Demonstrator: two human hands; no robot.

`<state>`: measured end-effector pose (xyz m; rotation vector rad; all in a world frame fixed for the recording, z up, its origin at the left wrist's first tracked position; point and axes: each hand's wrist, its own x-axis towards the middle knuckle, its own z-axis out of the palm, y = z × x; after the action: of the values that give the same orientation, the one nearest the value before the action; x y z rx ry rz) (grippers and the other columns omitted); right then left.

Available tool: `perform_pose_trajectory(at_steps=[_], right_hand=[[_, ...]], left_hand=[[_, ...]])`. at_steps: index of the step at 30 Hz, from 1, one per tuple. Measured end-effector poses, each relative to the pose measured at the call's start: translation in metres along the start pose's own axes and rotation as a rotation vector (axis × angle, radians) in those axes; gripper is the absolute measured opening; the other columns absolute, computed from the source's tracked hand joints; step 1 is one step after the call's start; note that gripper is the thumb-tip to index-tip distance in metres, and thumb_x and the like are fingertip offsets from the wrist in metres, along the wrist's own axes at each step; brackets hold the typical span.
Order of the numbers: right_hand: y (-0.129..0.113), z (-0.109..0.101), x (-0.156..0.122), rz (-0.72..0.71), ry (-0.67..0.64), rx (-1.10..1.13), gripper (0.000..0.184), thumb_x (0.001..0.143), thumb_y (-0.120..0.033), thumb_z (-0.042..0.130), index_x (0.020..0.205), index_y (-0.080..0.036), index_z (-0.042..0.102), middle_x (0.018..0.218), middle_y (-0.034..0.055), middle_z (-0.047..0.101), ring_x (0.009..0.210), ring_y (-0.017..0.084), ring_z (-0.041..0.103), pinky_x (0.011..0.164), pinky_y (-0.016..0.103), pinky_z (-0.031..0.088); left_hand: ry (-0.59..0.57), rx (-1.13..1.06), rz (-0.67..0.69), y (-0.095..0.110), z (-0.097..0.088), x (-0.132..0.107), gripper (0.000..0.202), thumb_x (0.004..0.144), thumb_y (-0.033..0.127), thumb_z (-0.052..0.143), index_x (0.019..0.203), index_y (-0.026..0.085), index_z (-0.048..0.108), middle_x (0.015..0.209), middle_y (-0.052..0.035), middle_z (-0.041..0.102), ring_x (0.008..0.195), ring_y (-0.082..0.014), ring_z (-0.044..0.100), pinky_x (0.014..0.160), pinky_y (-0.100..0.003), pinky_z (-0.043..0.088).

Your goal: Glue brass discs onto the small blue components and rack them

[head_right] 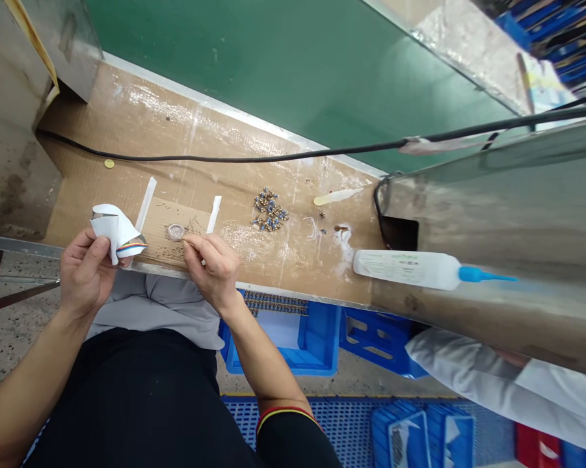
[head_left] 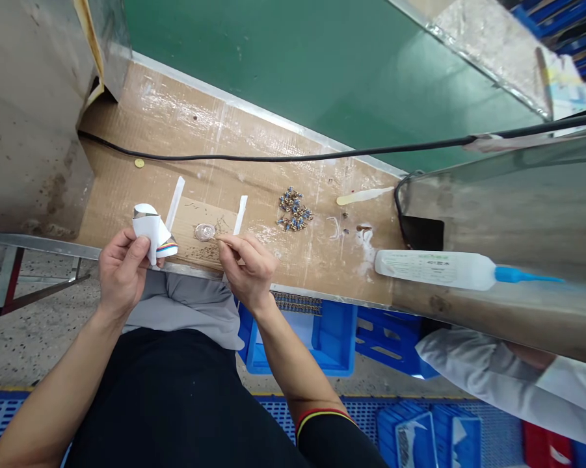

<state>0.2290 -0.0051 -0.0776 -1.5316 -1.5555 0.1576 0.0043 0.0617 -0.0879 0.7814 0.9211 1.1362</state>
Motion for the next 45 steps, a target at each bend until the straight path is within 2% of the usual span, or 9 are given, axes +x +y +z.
perform_pose_trajectory(at_steps=[8,12,16,30,35,45], right_hand=[[0.0006,0.0021,0.0043,0.048,0.044,0.000,0.014,0.110,-0.019,0.069,0.108,-0.021,0.083,0.094,0.0048,0.083,0.079,0.016,0.075,0.074,0.030,0.061],[0.0011,0.0033,0.0053,0.059,-0.001,0.013,0.015,0.110,-0.020,0.069,0.107,-0.022,0.083,0.093,0.0042,0.082,0.077,0.016,0.073,0.074,0.030,0.060],[0.0016,0.0024,0.0056,0.065,0.025,0.017,0.015,0.109,-0.017,0.070,0.106,-0.022,0.084,0.090,0.0032,0.081,0.074,0.015,0.071,0.071,0.029,0.058],[0.0036,0.0047,0.0034,0.042,0.024,0.023,0.015,0.110,-0.018,0.069,0.109,-0.021,0.084,0.094,0.0048,0.083,0.078,0.016,0.075,0.074,0.029,0.061],[0.0037,0.0028,0.0020,0.085,0.013,-0.017,0.016,0.110,-0.022,0.068,0.108,-0.023,0.084,0.093,0.0050,0.083,0.078,0.017,0.075,0.076,0.031,0.062],[0.0070,0.0029,0.0040,0.030,0.049,-0.012,0.014,0.109,-0.017,0.071,0.108,-0.022,0.084,0.091,0.0041,0.082,0.077,0.016,0.076,0.074,0.029,0.060]], left_hand=[[0.006,-0.022,-0.001,-0.0012,-0.0006,0.0008,0.032,0.092,0.044,0.096,0.088,0.020,0.074,0.072,-0.0014,0.071,0.060,-0.0148,0.065,0.058,-0.027,0.055],[-0.005,-0.031,0.009,-0.0032,-0.0024,0.0010,0.031,0.094,0.042,0.094,0.088,0.018,0.073,0.073,-0.0024,0.071,0.061,-0.0152,0.065,0.058,-0.027,0.055],[-0.007,-0.036,0.008,-0.0043,-0.0036,0.0012,0.031,0.094,0.041,0.094,0.090,0.018,0.074,0.075,-0.0034,0.072,0.062,-0.0152,0.066,0.057,-0.026,0.055],[-0.010,-0.028,0.009,-0.0028,-0.0023,0.0008,0.031,0.094,0.043,0.094,0.089,0.019,0.075,0.072,-0.0018,0.070,0.060,-0.0151,0.064,0.057,-0.027,0.055],[-0.008,-0.030,0.009,-0.0034,-0.0025,0.0002,0.031,0.094,0.042,0.094,0.089,0.019,0.075,0.071,-0.0025,0.070,0.059,-0.0154,0.064,0.058,-0.028,0.055],[0.002,-0.027,0.005,-0.0016,-0.0013,0.0000,0.033,0.092,0.043,0.096,0.089,0.019,0.075,0.072,-0.0017,0.071,0.060,-0.0150,0.065,0.057,-0.027,0.056]])
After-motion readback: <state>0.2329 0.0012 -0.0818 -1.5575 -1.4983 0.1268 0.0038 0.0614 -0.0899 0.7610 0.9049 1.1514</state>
